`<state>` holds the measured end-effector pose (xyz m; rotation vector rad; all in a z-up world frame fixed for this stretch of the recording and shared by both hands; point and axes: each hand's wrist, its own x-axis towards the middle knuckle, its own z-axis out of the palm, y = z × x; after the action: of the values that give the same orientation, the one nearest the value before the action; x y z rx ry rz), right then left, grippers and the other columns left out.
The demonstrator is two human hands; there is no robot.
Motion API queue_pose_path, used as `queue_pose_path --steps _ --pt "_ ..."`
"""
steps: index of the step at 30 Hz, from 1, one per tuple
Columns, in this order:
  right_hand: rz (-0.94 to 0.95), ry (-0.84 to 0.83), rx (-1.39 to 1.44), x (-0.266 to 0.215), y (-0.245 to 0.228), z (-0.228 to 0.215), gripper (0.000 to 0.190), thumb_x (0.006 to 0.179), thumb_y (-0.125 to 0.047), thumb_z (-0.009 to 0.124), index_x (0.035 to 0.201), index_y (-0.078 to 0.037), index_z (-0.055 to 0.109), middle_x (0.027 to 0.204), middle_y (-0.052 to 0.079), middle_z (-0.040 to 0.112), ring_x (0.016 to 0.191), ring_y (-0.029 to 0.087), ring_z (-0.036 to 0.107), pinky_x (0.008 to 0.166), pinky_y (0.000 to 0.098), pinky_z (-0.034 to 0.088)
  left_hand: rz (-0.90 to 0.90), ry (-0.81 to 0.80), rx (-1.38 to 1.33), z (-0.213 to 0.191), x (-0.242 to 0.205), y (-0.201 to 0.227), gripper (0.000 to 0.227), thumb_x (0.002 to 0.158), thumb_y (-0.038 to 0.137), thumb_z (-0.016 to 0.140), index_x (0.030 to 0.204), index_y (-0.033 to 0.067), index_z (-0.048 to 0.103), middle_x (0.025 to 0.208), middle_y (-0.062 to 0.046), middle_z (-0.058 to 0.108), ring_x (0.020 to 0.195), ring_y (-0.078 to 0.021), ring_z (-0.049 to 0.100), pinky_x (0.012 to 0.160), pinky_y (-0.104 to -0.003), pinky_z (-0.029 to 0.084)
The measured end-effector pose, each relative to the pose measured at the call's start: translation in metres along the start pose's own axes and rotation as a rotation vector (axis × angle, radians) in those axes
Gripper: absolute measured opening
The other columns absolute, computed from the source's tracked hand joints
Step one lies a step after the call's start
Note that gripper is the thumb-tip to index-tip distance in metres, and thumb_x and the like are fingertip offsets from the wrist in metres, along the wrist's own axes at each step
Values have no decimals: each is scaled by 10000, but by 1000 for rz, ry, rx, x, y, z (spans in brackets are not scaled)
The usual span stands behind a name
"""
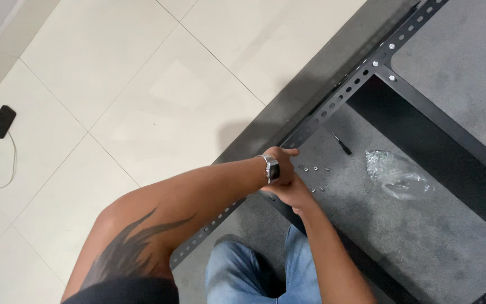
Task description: The person assembles a metal shelving unit by positioning brackets and inserting screws into pre-drilled holes in the frame.
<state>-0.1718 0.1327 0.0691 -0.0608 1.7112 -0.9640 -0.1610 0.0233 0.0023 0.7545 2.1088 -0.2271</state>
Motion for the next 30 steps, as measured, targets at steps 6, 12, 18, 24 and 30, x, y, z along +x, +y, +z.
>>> queue_pose_path --steps 6,12,18,24,30 --pt "-178 -121 24 -1 9 -4 313 1002 -322 975 1059 -66 805 921 179 744 929 341 689 897 483 495 -22 122 36 5 -35 -3 470 1209 381 409 1261 276 864 1444 106 849 1510 -125 691 1462 -564 -185" --pt "-271 -99 -90 72 88 1 377 952 -470 956 872 -113 868 761 231 735 685 502 644 643 292 544 -446 676 161 -2 -141 26 577 1098 568 768 1614 353 626 1821 -44 471 1734 -267 355 1411 -622 300" --pt "-170 -139 -9 52 63 0 184 911 -265 986 965 -100 927 787 9 747 704 93 583 621 278 373 -728 956 -1604 100 -114 79 599 954 306 1016 1469 80 809 1468 -163 806 1358 -475 747 1189 -663 551" --pt "-187 -188 43 80 74 -8 183 911 -202 950 876 -57 843 632 9 674 534 95 595 540 242 422 -848 1258 -2038 107 -87 96 430 883 239 1079 1266 109 934 983 -153 881 794 -191 804 646 -349 645" --pt "-170 -167 39 104 91 -13 155 999 -238 875 901 -125 832 662 -41 702 573 36 636 565 194 469 -965 1135 -1987 118 -60 73 359 807 276 1065 1139 183 966 969 -97 906 813 -210 806 653 -389 609"
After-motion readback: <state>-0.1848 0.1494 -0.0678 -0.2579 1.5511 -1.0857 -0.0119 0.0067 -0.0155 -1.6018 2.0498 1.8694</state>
